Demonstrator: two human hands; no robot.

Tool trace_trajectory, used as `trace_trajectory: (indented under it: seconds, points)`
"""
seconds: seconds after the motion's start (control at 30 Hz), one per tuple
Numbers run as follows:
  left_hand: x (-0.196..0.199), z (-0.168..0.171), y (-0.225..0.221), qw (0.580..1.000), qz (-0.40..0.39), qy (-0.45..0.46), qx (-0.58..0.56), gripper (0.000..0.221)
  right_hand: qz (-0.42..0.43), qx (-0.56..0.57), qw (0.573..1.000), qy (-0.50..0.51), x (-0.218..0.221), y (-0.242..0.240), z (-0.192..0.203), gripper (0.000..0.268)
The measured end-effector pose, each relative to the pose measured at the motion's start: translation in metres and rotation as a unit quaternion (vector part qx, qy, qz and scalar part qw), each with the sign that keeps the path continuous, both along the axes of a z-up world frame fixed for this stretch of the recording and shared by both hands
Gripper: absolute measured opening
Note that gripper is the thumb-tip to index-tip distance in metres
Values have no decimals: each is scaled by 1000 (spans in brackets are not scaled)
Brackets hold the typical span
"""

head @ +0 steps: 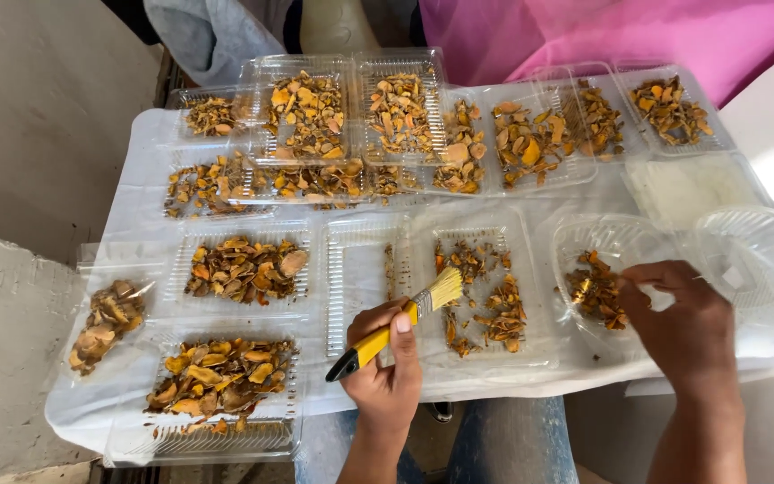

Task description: Sorting and cleaning dried turmeric pieces in plastic containers using a brush and hands.

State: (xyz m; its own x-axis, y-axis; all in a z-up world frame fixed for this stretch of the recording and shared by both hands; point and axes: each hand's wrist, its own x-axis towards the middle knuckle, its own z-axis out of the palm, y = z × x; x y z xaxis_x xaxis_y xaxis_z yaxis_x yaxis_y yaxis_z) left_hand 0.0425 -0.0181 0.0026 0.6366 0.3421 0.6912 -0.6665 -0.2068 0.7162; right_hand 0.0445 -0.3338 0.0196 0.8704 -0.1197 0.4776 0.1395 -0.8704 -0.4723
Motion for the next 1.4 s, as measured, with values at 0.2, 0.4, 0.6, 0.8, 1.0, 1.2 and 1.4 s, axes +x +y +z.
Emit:
trace_trajectory:
  seconds: [0.2,0.4,0.6,0.8,1.0,1.2,1.4]
  points:
    - [0,0,0,1000,16,-14,3,14,76,-101,987,-95,17,30,-2,25]
    - [-7,1,1,999,27,-38,15,12,253,-180,942,127,25,98,-5,22]
    - [-16,1,6,1000,5,3,1,15,238,-232,934,129,30,110,-25,24]
    - [-19,5,-5,999,21,-30,-24,15,219,8,972,-86,23,127,-4,10]
    - [-23,21,-21,999,-49,-19,0,13,128,414,901,20,6,142,-3,13]
    - [-29,13,-21,998,-24,-50,-38,16,123,395,910,-29,9,139,-3,12]
    - [-30,30,-24,999,-51,-10,-6,16,162,526,835,19,9,123,-26,12]
